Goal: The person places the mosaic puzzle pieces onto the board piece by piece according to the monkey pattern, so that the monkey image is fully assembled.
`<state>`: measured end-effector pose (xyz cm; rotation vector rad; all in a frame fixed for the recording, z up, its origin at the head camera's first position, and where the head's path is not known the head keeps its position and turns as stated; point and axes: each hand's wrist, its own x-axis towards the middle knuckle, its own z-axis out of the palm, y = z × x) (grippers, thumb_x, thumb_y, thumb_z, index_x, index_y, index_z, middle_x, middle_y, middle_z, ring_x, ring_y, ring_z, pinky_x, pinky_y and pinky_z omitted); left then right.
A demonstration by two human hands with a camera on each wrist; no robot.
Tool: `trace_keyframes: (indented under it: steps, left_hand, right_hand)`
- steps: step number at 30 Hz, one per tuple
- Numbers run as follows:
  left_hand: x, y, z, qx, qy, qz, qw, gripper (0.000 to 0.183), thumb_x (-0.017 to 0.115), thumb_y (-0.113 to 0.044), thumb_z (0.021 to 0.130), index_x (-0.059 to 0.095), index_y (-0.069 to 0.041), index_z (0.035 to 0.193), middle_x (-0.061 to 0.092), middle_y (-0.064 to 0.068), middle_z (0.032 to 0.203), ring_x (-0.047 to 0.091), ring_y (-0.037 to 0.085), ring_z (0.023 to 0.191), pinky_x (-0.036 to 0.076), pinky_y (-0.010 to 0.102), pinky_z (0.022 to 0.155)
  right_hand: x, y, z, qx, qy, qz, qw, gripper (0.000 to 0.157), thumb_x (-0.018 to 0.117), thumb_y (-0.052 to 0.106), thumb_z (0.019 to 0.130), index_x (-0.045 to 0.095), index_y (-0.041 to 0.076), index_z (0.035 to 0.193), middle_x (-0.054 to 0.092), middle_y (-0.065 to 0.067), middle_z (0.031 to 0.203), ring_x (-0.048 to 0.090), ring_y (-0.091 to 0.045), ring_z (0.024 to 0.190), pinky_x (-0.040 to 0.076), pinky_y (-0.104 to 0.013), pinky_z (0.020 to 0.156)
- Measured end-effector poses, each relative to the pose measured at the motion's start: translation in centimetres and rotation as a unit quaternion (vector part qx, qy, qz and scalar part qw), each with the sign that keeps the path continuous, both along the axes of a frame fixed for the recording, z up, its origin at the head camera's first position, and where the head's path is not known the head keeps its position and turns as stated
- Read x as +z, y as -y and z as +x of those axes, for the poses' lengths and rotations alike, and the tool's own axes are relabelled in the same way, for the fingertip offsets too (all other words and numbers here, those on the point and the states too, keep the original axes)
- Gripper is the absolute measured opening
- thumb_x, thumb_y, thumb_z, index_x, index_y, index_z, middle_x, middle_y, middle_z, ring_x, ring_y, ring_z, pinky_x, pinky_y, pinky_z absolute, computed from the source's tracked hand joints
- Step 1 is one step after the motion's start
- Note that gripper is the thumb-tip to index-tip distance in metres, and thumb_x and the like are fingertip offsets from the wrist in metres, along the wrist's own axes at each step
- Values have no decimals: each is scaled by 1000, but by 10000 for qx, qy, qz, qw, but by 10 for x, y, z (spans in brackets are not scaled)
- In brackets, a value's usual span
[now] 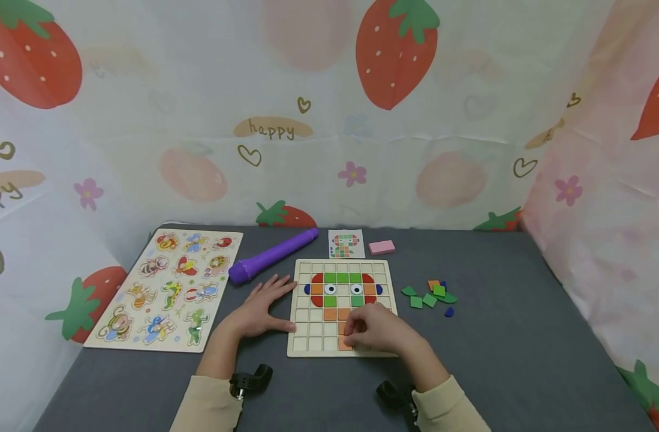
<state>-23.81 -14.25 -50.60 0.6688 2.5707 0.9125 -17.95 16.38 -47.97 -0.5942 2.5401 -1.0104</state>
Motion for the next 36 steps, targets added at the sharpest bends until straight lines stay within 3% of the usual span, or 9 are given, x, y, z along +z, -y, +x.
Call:
trace_keyframes:
  steps: [4, 13, 21, 29, 36]
  left_hand:
    - [1, 0, 0, 8, 22, -4, 10000, 97, 83, -49, 80, 35, -21, 159, 21, 6, 169, 4, 34, 158, 0, 58, 126]
    - [3, 2, 1, 9, -10, 57, 10000, 96, 83, -47, 80, 36, -18, 159, 21, 9, 169, 4, 37, 157, 1, 61, 125]
    - [1, 1, 0, -30, -27, 23, 10000, 96, 82, -48, 80, 35, -18, 159, 21, 9, 169, 4, 37, 157, 1, 61, 125]
    - [3, 0, 0, -11, -18, -2, 10000, 97, 83, -48, 80, 35, -18, 159, 21, 9, 169, 4, 37, 157, 1, 61, 125]
    - [1, 0, -1, 7, -16, -47, 10000, 98, 82, -51, 79, 35, -21, 159, 21, 8, 169, 4, 36, 157, 2, 61, 125]
  right_hand:
    - [4, -8, -2, -167, -115, -32, 9998, 9, 80, 20, 88, 72, 20, 84, 65, 9, 74, 58, -11, 69, 50, -27, 62]
    - [16, -45, -10, -1101, -469, -110, 9927, 6, 77, 18, 90, 74, 15, 94, 64, 4, 81, 55, -15, 72, 47, -28, 61]
    - [12, -84, -12, -2018, -428, 15, 9785, 13, 76, 17, 91, 74, 10, 102, 67, -1, 88, 57, -18, 76, 50, -31, 63]
    - [-3, -113, -15, -2409, -527, 222, 9689, 20, 80, 18, 87, 74, 9, 103, 67, -1, 85, 60, -16, 77, 48, -29, 66]
    - [-7, -119, -16, -2497, -591, 543, 9650, 24, 81, 17, 86, 73, 5, 105, 63, -2, 82, 54, -16, 73, 43, -30, 67]
